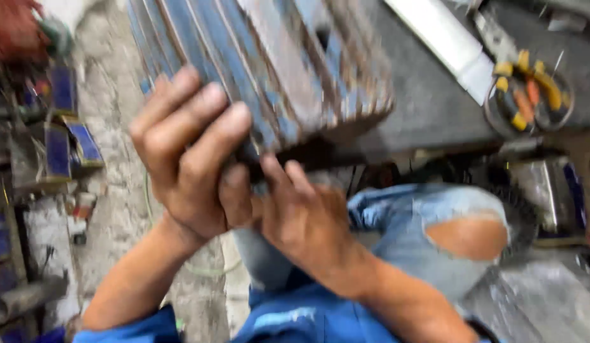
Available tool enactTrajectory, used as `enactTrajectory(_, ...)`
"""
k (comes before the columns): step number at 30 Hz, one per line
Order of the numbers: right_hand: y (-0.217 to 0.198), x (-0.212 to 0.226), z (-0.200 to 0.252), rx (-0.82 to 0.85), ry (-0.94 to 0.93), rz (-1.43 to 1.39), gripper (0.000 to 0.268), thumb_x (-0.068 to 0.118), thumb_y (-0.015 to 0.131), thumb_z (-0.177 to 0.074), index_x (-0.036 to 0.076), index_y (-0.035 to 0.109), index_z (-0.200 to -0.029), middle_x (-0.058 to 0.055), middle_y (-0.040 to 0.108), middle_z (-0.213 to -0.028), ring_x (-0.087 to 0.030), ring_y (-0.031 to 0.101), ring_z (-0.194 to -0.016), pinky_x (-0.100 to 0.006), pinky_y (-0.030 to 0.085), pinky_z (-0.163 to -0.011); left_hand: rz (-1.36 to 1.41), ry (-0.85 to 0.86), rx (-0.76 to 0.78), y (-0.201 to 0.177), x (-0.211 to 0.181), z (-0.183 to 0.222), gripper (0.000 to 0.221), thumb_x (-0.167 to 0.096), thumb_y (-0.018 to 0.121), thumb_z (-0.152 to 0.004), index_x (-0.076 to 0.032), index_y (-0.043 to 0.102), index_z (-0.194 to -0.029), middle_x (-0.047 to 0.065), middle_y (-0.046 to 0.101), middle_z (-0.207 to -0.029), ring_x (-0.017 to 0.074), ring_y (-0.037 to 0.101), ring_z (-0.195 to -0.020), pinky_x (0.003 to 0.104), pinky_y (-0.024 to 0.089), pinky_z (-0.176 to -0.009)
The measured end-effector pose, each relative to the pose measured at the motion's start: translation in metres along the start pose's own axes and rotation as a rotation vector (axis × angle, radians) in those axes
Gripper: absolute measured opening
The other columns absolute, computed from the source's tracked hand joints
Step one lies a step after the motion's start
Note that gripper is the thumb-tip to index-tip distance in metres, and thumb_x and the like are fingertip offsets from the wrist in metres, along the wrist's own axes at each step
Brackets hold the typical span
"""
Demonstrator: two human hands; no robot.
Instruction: Cleaning a motor stator and preparing insulation paper for insertion.
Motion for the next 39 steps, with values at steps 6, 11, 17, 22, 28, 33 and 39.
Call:
enactTrajectory(6,0.009,0.001,0.007,0.147,0.076,-0.093,0.039,0.025,0.062,-0.098,0.008,0.068,-0.132,-0.009,0.073,-0.121,-0.023,0.073,-0.088,-0.040,0.056,-0.066,0.004,-0.100,0.086,-0.010,-0.005,0.005,0.041,-0.026,0.036,-0.109,-0.001,0.066,-0.124,0.021,0.061,-0.127,0.0430,0.058,-0.128,0.058,0.044,-0.118)
enactTrajectory(11,-0.009,0.006,0.001,0.349,0.143,-0.039,0.048,0.026,0.056,-0.093,0.014,0.062,-0.139,0.002,0.065,-0.119,-0.024,0.062,-0.090,-0.041,0.048,-0.066,0.025,-0.060,0.030,-0.007,-0.004,0.000,0.039,-0.026,0.037,-0.110,-0.002,0.064,-0.124,0.020,0.060,-0.124,0.0403,0.056,-0.127,0.054,0.045,-0.117)
enactTrajectory(17,-0.016,-0.004,0.006,0.341,0.331,-0.299,0.045,0.019,0.058,-0.099,0.019,0.059,-0.143,-0.009,0.072,-0.100,-0.039,0.067,-0.065,-0.052,0.051,-0.053,0.042,-0.069,0.078,-0.011,-0.012,-0.004,0.041,-0.024,0.037,-0.108,0.002,0.064,-0.124,0.024,0.060,-0.125,0.0429,0.055,-0.126,0.056,0.044,-0.116)
enactTrajectory(22,-0.024,-0.004,0.012,0.262,0.368,-0.382,0.039,0.011,0.060,-0.099,0.016,0.063,-0.138,-0.006,0.075,-0.107,-0.030,0.074,-0.078,-0.042,0.056,-0.058,0.054,-0.062,0.063,-0.007,-0.006,0.005,0.042,-0.027,0.036,-0.110,-0.001,0.064,-0.126,0.021,0.059,-0.127,0.0406,0.053,-0.130,0.055,0.043,-0.119)
enactTrajectory(28,-0.021,0.001,0.008,0.272,0.296,-0.361,0.047,0.006,0.066,-0.092,0.010,0.063,-0.139,-0.002,0.063,-0.083,-0.026,0.063,-0.058,-0.039,0.051,-0.047,0.011,-0.109,0.053,-0.007,-0.007,0.006,0.040,-0.029,0.036,-0.111,-0.004,0.063,-0.127,0.018,0.059,-0.128,0.0392,0.054,-0.130,0.055,0.044,-0.118)
enactTrajectory(33,-0.001,-0.001,-0.011,0.366,0.306,-0.336,0.048,0.018,0.059,-0.093,0.011,0.062,-0.141,-0.007,0.066,-0.091,-0.035,0.066,-0.066,-0.053,0.049,-0.049,0.023,-0.074,0.058,-0.006,-0.001,0.002,0.039,-0.026,0.037,-0.110,-0.002,0.063,-0.126,0.020,0.059,-0.127,0.0396,0.054,-0.129,0.056,0.044,-0.118)
enactTrajectory(39,0.003,-0.005,-0.017,0.374,0.267,-0.343,0.046,0.024,0.057,-0.092,0.011,0.062,-0.135,-0.011,0.068,-0.097,-0.041,0.066,-0.063,-0.054,0.051,-0.054,0.020,-0.066,0.044,-0.008,-0.003,0.001,0.042,-0.028,0.037,-0.110,0.000,0.066,-0.122,0.021,0.061,-0.124,0.0419,0.058,-0.124,0.055,0.046,-0.113)
Point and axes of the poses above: each hand's wrist, its own z-axis away from the middle knuckle, its own y-axis out of the palm, x = y × z, the point moved 1 cm from there along -z, towards the middle knuckle
